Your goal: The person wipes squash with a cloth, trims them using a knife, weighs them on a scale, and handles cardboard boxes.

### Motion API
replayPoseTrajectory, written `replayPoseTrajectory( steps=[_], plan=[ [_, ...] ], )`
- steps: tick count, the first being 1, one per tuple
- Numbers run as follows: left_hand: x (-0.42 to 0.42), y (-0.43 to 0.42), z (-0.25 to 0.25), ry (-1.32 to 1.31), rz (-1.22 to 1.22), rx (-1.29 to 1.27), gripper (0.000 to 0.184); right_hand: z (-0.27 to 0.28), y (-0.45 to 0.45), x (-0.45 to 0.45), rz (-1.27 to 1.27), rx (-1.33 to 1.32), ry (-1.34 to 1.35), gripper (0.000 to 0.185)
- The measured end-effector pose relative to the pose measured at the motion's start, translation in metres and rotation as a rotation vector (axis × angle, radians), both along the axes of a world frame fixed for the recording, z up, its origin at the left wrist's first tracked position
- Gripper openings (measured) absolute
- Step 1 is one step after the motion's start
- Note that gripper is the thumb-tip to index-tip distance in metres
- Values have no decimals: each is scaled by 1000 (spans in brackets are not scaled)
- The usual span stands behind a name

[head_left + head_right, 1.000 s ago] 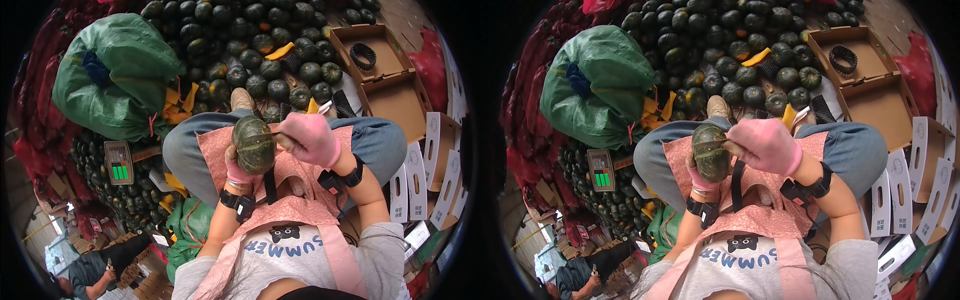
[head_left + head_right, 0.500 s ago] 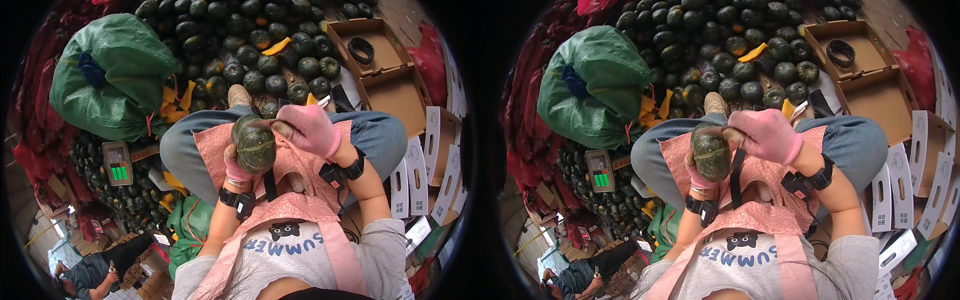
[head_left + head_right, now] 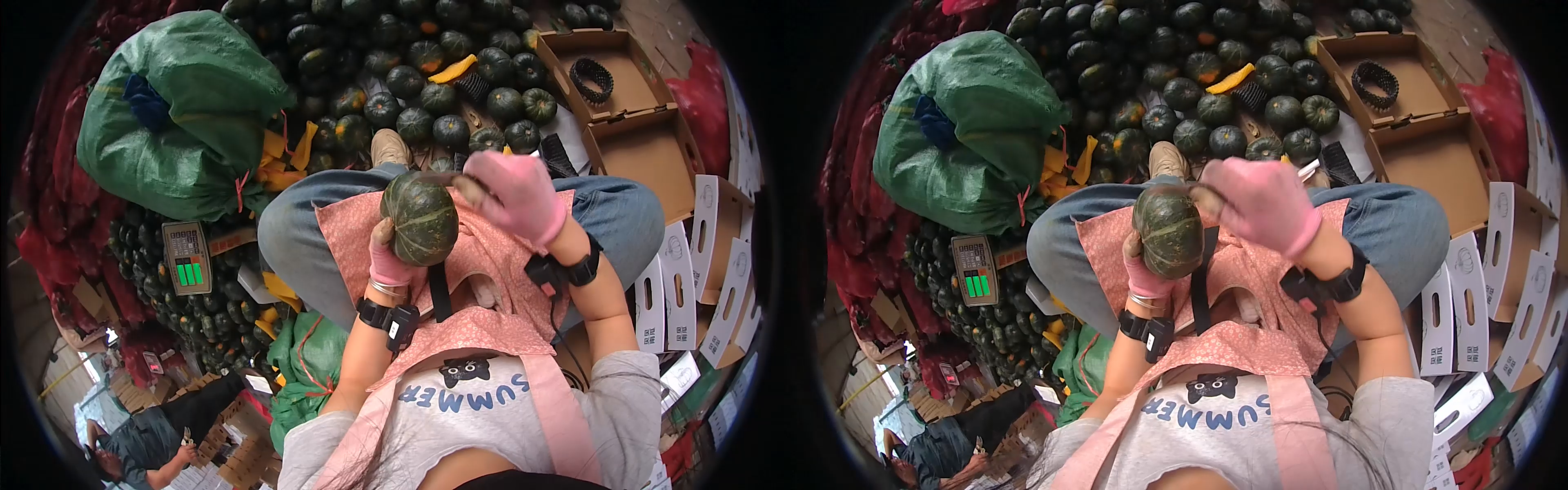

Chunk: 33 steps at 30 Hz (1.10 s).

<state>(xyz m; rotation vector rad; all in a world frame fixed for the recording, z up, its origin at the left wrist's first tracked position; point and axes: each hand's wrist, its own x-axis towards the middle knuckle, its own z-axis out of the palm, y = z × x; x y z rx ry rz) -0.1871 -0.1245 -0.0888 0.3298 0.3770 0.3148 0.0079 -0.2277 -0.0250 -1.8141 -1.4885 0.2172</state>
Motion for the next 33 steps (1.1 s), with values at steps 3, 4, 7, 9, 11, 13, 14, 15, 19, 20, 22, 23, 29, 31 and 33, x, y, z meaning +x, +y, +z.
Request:
replayPoseTrajectory(
  steps=[3,4,7,9,11,13,14,15,19,20,22,23,29,31,33],
  plan=[
    [3,-4,6,100,30,49,72,8,-1,-8,172,31,46,19],
    [2,-3,4,98,31,51,71,2,1,-8,66,-47,8,20],
    [3,-3,2,39,9,92,68,-10,1,1,-158,-144,-61,20],
    [7,-3,5,94,6,204,67,-1,2,-2,24,81,-59,19],
    [13,-2,11,275,31,312,66,7,2,-1,258,116,-194,20],
    [14,-4,10,227,56,347,65,-6,5,-1,47,50,-222,22],
    [14,-5,10,200,68,365,65,-15,7,1,-59,17,-238,24],
    [15,-5,12,188,63,361,64,-17,10,9,-174,-96,-417,25],
    [19,-5,16,140,55,337,64,-6,2,3,89,152,-302,26],
    [17,-5,15,138,61,320,64,-11,2,2,38,115,-301,26],
    [14,-3,14,144,76,276,62,-25,1,4,-79,44,-300,28],
    [14,-4,13,148,94,246,62,-31,2,6,-237,-47,-321,27],
    [11,-4,4,127,109,142,57,-33,-2,-1,-83,41,-39,21],
    [12,-3,8,108,118,103,56,-32,2,2,-243,-170,-233,18],
    [15,-1,8,110,104,114,57,-19,1,-4,-178,42,-133,19]
  ],
)
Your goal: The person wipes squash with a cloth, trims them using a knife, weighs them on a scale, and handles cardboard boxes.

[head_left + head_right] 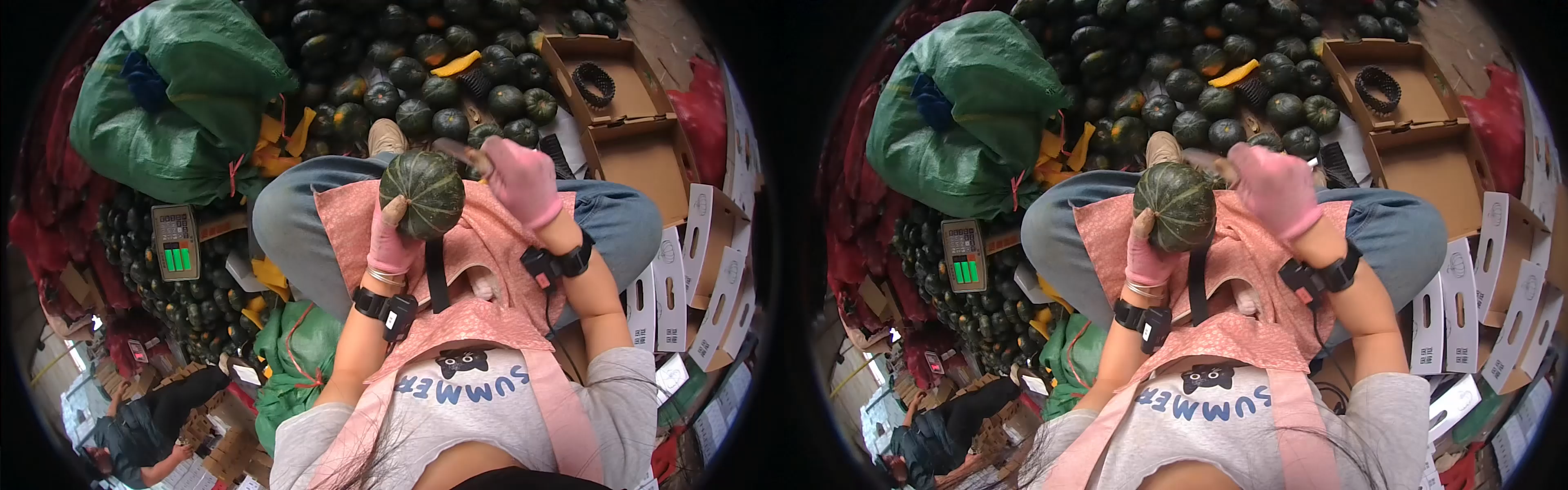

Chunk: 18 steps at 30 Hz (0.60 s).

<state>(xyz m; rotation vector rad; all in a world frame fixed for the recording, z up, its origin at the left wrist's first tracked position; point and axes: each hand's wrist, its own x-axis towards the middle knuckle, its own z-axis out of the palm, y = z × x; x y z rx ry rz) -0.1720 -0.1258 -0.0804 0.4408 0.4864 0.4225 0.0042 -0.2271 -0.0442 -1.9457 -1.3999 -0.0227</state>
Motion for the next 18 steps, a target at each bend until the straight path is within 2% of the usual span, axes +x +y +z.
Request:
replayPoseTrajectory(
  steps=[2,4,5,6,7,9,10,11,13,15,16,18],
  plan=[
    [-1,-2,-2,12,-8,-8,59,6,0,-6,174,153,-16,19],
    [-7,-1,-6,42,-45,-15,61,-1,-1,-5,91,4,-16,18],
    [-10,-2,-6,-29,-52,-125,62,-7,0,-4,43,-69,-13,18],
    [-12,-4,-7,-105,-54,-235,64,-8,4,0,-31,-131,-126,17],
    [-13,-6,-7,-184,-54,-345,65,-5,2,-2,-29,-86,-74,17],
    [-13,-4,-11,-139,-53,-388,69,7,-2,-7,-11,-1,24,18],
    [-13,-2,-14,-112,-61,-402,70,9,6,-12,106,282,-5,18],
    [-15,-1,-16,-79,-72,-415,71,17,5,-15,219,188,-103,16],
    [-18,-3,-17,-185,-71,-552,73,4,6,-12,179,68,-36,16],
    [-16,-1,-16,-303,-119,-648,74,-4,14,-7,-120,-359,-182,16],
    [-15,-1,-14,-285,-110,-583,74,1,12,-5,-100,-308,-135,18],
    [-12,0,-21,-363,-156,-604,73,15,13,-9,55,-21,-53,21]
  ],
)
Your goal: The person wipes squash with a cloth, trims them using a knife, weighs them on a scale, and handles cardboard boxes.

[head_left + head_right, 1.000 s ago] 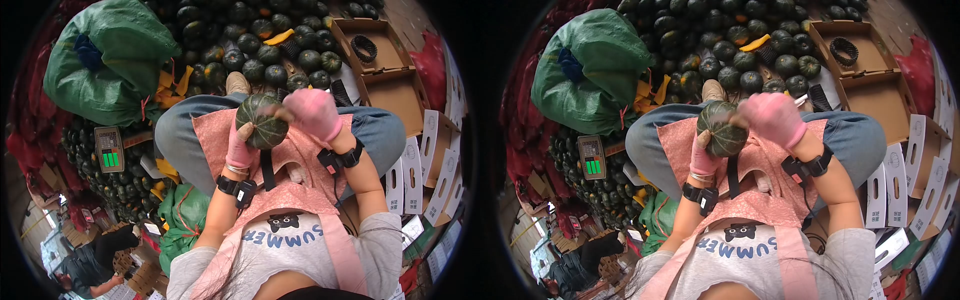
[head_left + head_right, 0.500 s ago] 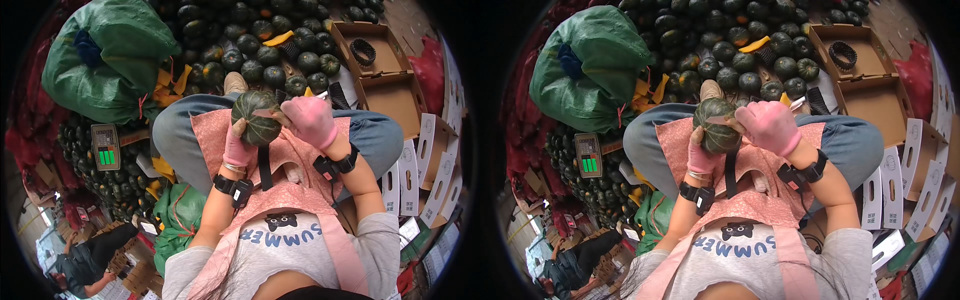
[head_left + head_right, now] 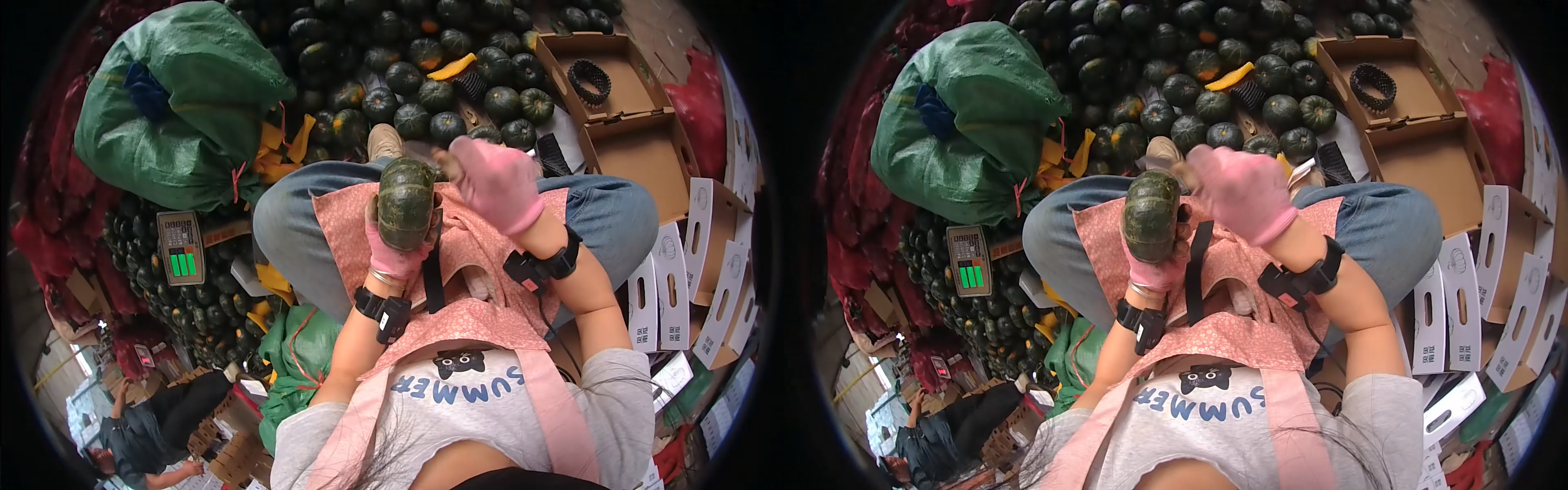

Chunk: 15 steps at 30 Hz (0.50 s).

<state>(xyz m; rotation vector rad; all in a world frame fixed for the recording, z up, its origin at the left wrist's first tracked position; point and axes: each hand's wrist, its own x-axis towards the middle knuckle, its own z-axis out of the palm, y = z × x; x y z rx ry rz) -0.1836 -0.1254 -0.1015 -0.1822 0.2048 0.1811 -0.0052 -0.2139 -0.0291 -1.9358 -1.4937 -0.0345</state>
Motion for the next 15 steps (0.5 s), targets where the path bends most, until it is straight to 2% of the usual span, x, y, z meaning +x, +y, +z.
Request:
replayPoseTrajectory(
  steps=[1,2,3,5,6,9,10,12,14,15],
  plan=[
    [-1,-1,-3,-38,-12,-12,73,5,1,-5,82,138,51,22],
    [-2,-5,-5,34,17,-24,68,8,1,-9,180,73,-27,23],
    [-3,-10,-5,106,45,-33,64,4,2,-10,105,-7,-12,22],
    [-4,-8,-2,110,-79,-192,57,-16,3,-6,-52,-162,16,21],
    [4,-9,13,111,-106,-175,48,-16,7,0,-94,-247,-67,19],
    [3,-11,6,96,-69,-150,44,0,3,-12,-79,64,134,18],
    [1,-13,2,119,-47,-162,43,2,3,-14,51,161,139,16],
    [-4,-15,0,256,-18,-227,41,0,3,-21,98,138,153,15],
    [-3,-14,1,118,-59,-221,34,-15,6,-21,54,97,256,15],
    [1,-13,4,42,-78,-215,30,-12,7,-15,-62,-26,92,20]
  ],
)
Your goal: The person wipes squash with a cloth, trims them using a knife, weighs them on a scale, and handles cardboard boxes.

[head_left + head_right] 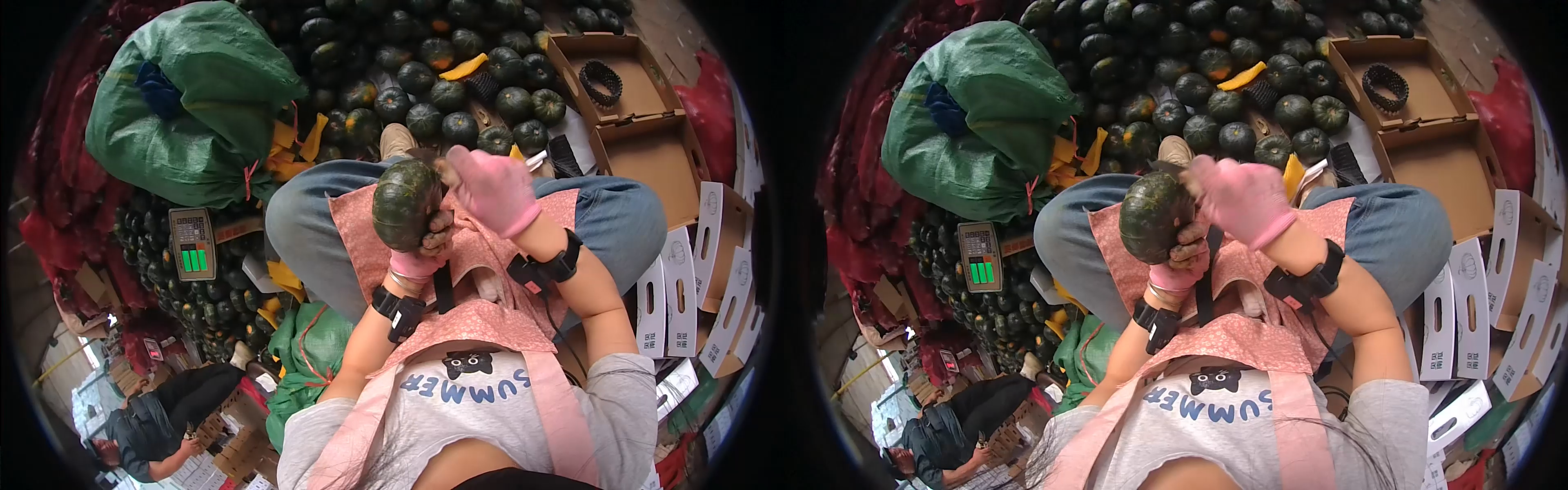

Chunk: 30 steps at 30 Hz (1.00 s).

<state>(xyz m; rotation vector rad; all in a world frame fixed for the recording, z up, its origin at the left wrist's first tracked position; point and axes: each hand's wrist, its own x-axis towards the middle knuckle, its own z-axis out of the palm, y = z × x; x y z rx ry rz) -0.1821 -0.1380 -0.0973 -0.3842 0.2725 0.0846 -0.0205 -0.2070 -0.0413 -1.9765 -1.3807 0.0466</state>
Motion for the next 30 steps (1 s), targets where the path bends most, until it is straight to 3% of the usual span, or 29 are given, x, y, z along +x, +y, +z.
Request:
replayPoseTrajectory(
  steps=[2,5,7,8,9,12,13,17,20,24,27,30],
  plan=[
    [5,3,10,34,-21,70,22,-5,-1,6,-47,-115,-6,18],
    [2,0,2,30,5,198,24,15,-2,-3,135,105,-33,14],
    [3,0,3,4,21,298,20,7,0,-2,107,113,16,15],
    [3,1,6,32,5,246,22,2,3,-1,91,121,36,15],
    [4,1,11,57,-10,197,24,1,3,5,15,-103,-102,14],
    [3,1,7,131,-8,159,21,12,-1,0,23,145,-77,16],
    [0,0,5,169,-1,141,22,15,-2,-3,130,248,-36,17],
    [5,-2,14,35,29,140,16,3,1,-11,55,172,-105,19],
    [4,-2,16,138,44,84,19,2,3,-6,-34,89,-120,20],
    [-2,-5,-3,232,73,124,31,7,5,-16,128,239,-92,20],
    [1,1,0,122,-33,163,34,1,10,0,0,-2,-148,20],
    [1,-2,6,210,-30,324,38,11,7,6,82,176,-56,19]
  ],
)
